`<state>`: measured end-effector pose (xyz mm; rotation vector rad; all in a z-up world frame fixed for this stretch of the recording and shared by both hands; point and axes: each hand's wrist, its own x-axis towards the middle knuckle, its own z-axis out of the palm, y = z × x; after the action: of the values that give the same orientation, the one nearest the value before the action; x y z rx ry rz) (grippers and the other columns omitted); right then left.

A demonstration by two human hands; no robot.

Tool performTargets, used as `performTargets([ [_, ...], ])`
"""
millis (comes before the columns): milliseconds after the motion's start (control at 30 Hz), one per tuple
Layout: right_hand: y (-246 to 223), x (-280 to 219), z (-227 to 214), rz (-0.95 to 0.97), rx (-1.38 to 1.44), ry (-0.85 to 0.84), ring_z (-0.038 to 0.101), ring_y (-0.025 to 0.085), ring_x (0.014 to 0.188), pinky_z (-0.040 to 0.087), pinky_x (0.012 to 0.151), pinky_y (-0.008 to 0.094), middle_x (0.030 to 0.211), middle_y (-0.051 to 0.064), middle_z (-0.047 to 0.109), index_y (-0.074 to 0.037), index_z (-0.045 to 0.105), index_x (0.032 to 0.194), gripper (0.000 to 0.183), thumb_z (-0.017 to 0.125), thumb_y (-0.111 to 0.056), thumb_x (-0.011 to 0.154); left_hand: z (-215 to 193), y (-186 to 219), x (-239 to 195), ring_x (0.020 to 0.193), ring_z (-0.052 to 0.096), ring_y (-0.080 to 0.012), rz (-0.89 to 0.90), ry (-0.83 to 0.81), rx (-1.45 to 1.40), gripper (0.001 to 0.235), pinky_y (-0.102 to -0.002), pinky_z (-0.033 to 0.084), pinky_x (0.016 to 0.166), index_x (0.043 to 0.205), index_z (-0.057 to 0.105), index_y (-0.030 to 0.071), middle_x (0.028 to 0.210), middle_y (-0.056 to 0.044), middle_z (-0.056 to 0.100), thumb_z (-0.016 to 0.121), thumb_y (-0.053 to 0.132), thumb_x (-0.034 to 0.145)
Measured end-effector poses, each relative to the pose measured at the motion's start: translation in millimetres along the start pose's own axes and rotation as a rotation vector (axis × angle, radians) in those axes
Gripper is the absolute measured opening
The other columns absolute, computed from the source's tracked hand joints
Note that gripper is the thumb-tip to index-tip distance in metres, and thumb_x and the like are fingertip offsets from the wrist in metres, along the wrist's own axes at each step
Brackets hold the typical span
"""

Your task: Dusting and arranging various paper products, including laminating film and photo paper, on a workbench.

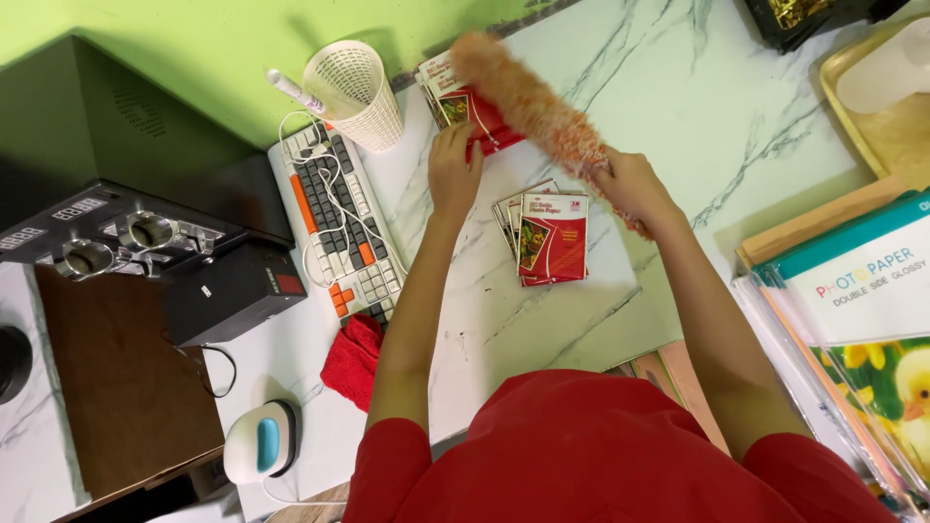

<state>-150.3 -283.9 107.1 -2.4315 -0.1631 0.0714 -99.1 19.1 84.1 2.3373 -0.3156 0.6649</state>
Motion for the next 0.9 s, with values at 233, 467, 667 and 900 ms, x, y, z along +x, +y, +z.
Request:
performTargets([
  [233,-52.5,-0.9,-37.0,0.256,0.042,-0.283,0.070,0.047,0.071,0.056,0.069,0.051,0.081,0.027,0.069,-0.004,0.065,0.118,0.036,0.060,-0.033,0.098,18.8,-7.8,24.5,0.134,0.045,-0.0422,0.099,-0.033,0.190,0.065,-0.050,0.034,0.113,0.132,0.055,-0.008,0.140,-0.023,0.053,0.079,0.017,0.078],
  [467,8.2,5.6,-2.0,0.096,0.066,0.158,0.066,0.033,0.067,0.053,0.068,0.045,0.075,0.023,0.068,0.001,0.064,0.125,0.038,0.066,-0.029,0.103,57.9,-53.4,19.7,0.134,0.052,-0.0351,0.151,-0.087,0.409,0.064,-0.046,0.039,0.116,0.136,0.056,-0.003,0.142,-0.019,0.057,0.078,0.029,0.085],
  [667,-22.2,-25.9,-5.1,0.063,0.319,0.107,0.052,0.017,0.057,0.046,0.056,0.035,0.066,0.013,0.061,-0.005,0.067,0.123,0.028,0.064,-0.023,0.103,7.8,-13.6,33.1,0.111,0.064,-0.0322,-0.266,-0.047,-0.063,0.041,-0.045,0.056,0.098,0.143,0.059,0.004,0.126,-0.019,0.065,0.058,0.026,0.108],
  [900,-62.0,-41.7,-6.3,0.126,0.382,-0.025,0.054,0.018,0.048,0.047,0.050,0.036,0.063,0.012,0.059,-0.004,0.064,0.119,0.023,0.060,-0.020,0.103,0.8,-18.6,20.8,0.116,0.067,-0.0285,-0.510,-0.015,-1.398,0.036,-0.045,0.057,0.103,0.139,0.051,-0.007,0.132,-0.016,0.065,0.044,0.016,0.111],
])
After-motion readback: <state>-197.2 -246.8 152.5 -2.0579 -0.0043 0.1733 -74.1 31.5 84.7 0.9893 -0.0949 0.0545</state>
